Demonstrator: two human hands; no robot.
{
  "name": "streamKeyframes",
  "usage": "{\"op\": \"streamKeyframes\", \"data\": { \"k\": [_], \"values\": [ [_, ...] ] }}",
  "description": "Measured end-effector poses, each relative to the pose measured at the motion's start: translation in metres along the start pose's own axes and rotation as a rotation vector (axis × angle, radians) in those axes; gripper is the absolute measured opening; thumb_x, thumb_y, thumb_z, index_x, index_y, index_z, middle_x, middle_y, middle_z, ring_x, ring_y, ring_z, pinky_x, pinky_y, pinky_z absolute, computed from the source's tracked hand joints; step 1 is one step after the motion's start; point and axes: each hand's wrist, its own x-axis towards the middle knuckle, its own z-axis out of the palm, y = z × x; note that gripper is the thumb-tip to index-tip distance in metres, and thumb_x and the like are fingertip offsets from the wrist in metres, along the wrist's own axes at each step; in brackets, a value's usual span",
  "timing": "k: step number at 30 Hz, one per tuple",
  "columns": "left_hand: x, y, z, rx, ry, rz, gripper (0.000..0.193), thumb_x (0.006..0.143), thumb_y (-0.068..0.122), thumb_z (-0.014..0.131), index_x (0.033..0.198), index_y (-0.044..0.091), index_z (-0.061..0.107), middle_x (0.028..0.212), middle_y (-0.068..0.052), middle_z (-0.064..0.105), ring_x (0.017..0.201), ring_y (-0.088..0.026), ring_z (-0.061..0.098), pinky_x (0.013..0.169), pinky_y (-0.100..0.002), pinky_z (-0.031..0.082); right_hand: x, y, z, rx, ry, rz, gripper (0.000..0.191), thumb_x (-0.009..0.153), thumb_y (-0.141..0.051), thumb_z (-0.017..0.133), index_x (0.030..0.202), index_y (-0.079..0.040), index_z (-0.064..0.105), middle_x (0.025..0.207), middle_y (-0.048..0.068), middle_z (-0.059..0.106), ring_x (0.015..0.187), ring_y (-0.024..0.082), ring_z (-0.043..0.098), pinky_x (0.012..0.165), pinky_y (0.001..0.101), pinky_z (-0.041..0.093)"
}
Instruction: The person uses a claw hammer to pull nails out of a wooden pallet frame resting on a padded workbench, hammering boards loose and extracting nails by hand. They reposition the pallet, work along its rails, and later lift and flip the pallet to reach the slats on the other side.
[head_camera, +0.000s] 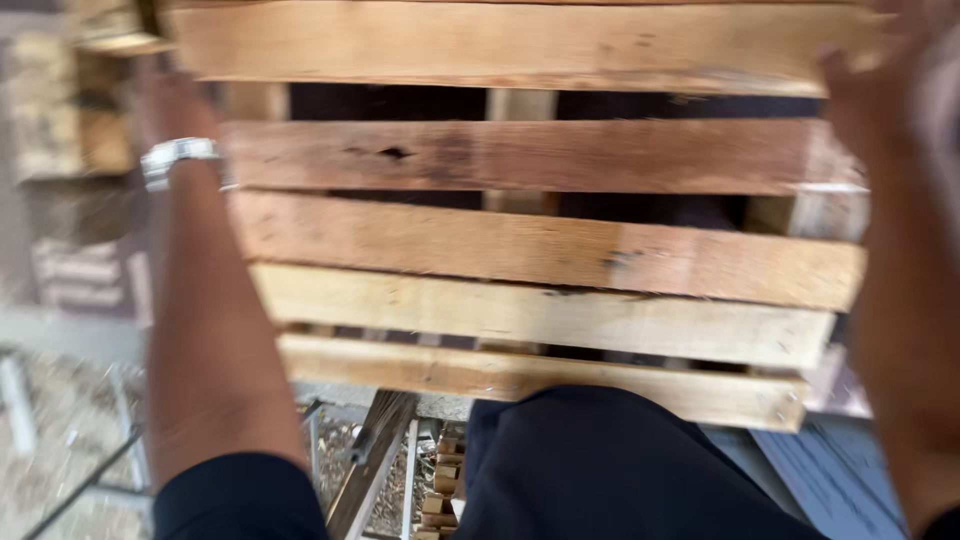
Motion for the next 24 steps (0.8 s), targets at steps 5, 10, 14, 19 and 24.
{"op": "streamKeyframes", "data": {
  "k": [5, 10, 14, 19, 24],
  "values": [
    [0.014, 0.017, 0.015, -1.088, 0.198, -0.335, 0.013, 0.105, 0.016, 0.066, 0.113, 0.005, 0.069, 0.099, 0.0, 0.069, 0.085, -0.014, 0.059, 0.08, -0.035, 0.052, -0.034, 0.007, 0.01, 0.052, 0.134, 0.088, 0.05, 0.089, -0.004, 0.073, 0.135, 0.008, 0.057, 0.135, 0.032, 0.051, 0.129, 0.047, 0.046, 0.107, 0.054, 0.041],
    [0.001, 0.028, 0.012, -1.381, 0.152, -0.363, 0.015, 0.101, 0.006, 0.066, 0.115, 0.007, 0.07, 0.103, 0.002, 0.075, 0.09, -0.009, 0.067, 0.081, -0.027, 0.058, -0.032, 0.003, -0.009, 0.078, 0.099, 0.269, 0.031, 0.092, -0.01, 0.083, 0.113, 0.004, 0.064, 0.112, 0.019, 0.061, 0.105, 0.037, 0.059, 0.088, 0.0503, 0.049],
    [-0.001, 0.025, 0.013, -1.282, 0.176, -0.341, 0.023, 0.096, 0.003, 0.078, 0.119, 0.003, 0.074, 0.109, -0.002, 0.08, 0.094, -0.009, 0.075, 0.083, -0.025, 0.061, -0.036, 0.015, -0.019, 0.21, 0.061, 0.413, 0.026, 0.097, -0.01, 0.08, 0.117, -0.001, 0.067, 0.12, 0.011, 0.06, 0.104, 0.025, 0.063, 0.092, 0.0389, 0.055],
    [-0.001, 0.02, 0.024, -1.372, 0.204, -0.347, 0.025, 0.09, 0.0, 0.083, 0.114, -0.002, 0.075, 0.103, -0.006, 0.08, 0.086, -0.01, 0.075, 0.076, -0.024, 0.063, -0.051, 0.025, -0.007, 0.386, 0.171, 0.328, 0.026, 0.101, -0.005, 0.079, 0.124, 0.001, 0.068, 0.126, 0.01, 0.056, 0.111, 0.022, 0.062, 0.096, 0.0357, 0.055],
    [0.0, 0.015, 0.029, -1.4, 0.211, -0.326, 0.024, 0.087, -0.003, 0.084, 0.111, -0.003, 0.08, 0.097, -0.006, 0.081, 0.08, -0.01, 0.072, 0.072, -0.023, 0.059, -0.045, 0.018, -0.005, 0.325, 0.215, 0.312, 0.023, 0.1, 0.0, 0.077, 0.121, 0.001, 0.069, 0.128, 0.009, 0.059, 0.113, 0.023, 0.06, 0.097, 0.037, 0.053]
  ]
}}
